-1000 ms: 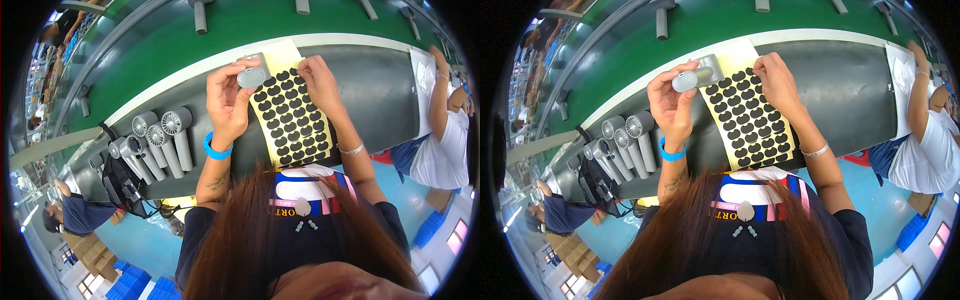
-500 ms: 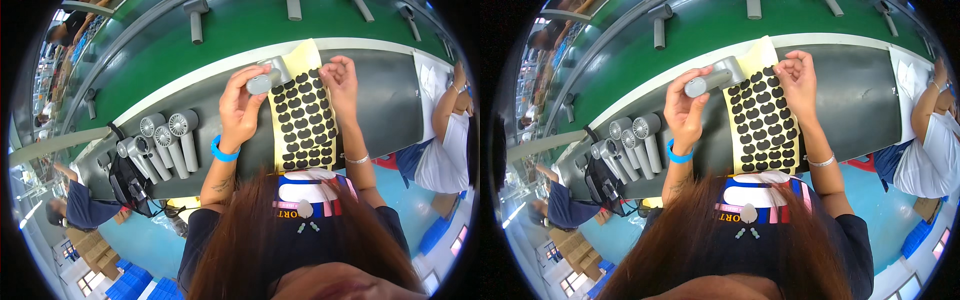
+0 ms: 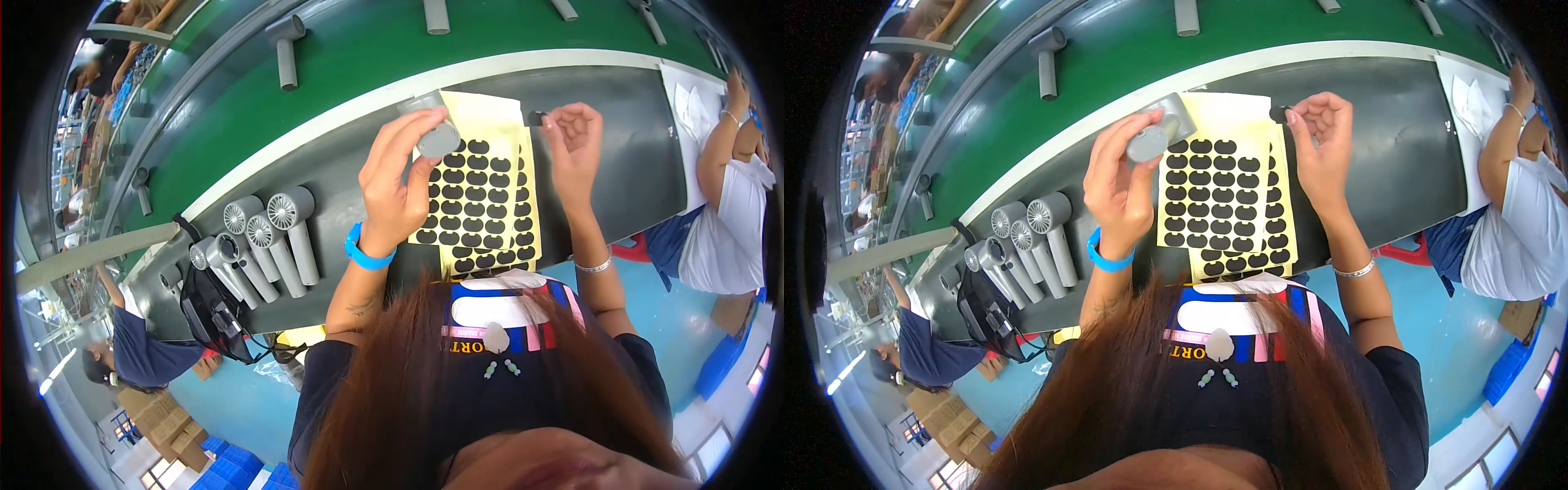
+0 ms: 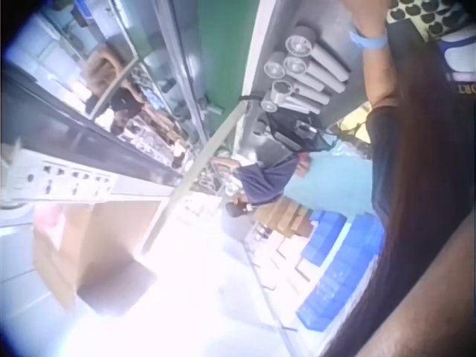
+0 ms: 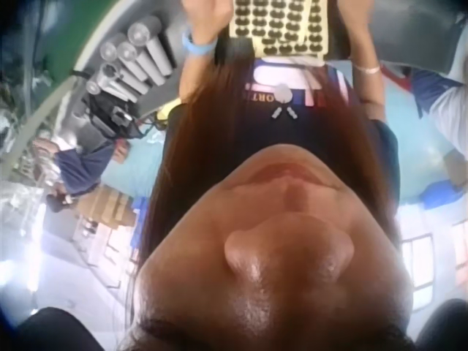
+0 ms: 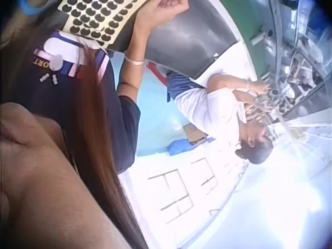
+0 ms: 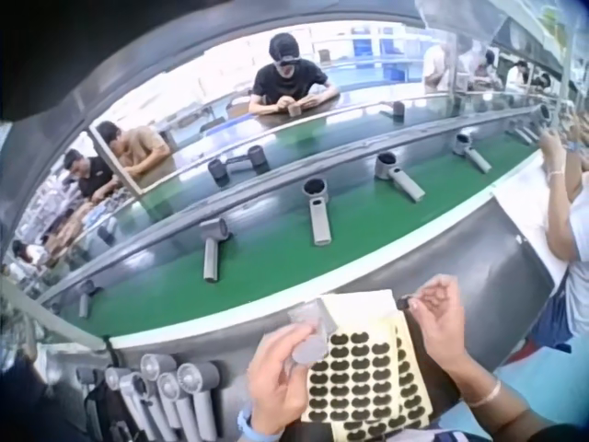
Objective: Applying small circular adhesive pads to the bottom of cylindrical components on a production line.
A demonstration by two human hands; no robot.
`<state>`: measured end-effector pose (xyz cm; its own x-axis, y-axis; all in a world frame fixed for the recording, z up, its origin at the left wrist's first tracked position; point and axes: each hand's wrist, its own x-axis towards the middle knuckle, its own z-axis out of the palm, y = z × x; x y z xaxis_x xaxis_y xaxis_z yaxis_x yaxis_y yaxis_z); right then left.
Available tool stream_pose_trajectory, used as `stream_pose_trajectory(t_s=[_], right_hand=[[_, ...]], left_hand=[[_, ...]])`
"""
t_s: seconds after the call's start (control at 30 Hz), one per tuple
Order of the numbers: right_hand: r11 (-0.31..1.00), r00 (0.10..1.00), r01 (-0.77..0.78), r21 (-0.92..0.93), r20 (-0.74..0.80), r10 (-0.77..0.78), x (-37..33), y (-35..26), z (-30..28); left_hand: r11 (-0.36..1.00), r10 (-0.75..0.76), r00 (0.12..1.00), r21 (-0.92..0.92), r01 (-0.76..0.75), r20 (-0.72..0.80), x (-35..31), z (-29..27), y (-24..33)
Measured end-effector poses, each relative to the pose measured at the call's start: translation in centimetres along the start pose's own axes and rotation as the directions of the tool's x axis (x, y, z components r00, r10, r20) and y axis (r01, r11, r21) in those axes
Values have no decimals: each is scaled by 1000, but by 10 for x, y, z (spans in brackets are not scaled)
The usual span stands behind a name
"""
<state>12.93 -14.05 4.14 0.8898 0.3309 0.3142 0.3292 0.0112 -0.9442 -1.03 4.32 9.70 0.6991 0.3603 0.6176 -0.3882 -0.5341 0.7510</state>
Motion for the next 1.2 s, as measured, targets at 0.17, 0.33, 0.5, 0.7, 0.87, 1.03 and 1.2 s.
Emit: stream_pose_trajectory(t_s=[0.17, 0.33, 0.5, 0.7, 0.87, 1.03, 1.2], right_hand=[[967, 998, -41, 251, 50, 30, -4, -59, 4], [924, 961, -134, 359, 275, 32, -17, -107, 15], [938, 951, -169, 304, 301, 74, -25, -114, 18], [919, 938, -257, 299, 307, 163, -31, -116, 18], [924, 942, -253, 286, 290, 168, -34, -117, 15], [931, 926, -278, 237, 322, 195, -34, -119, 13], [942, 923, -275, 192, 328, 203, -34, -121, 12]], left_hand=[[998, 54, 997, -25, -53, 53, 4, 3, 21], [981, -140, 980, -113, 157, 143, -9, 9, 14], [979, 39, 983, 189, -74, 182, -5, 5, 23], [963, -219, 966, -127, 236, 134, -23, 15, 32], [803, -374, 906, -420, 424, 199, -29, 14, 38], [685, -410, 871, -540, 490, 271, -31, 14, 38], [680, -410, 868, -541, 495, 279, -32, 14, 37]])
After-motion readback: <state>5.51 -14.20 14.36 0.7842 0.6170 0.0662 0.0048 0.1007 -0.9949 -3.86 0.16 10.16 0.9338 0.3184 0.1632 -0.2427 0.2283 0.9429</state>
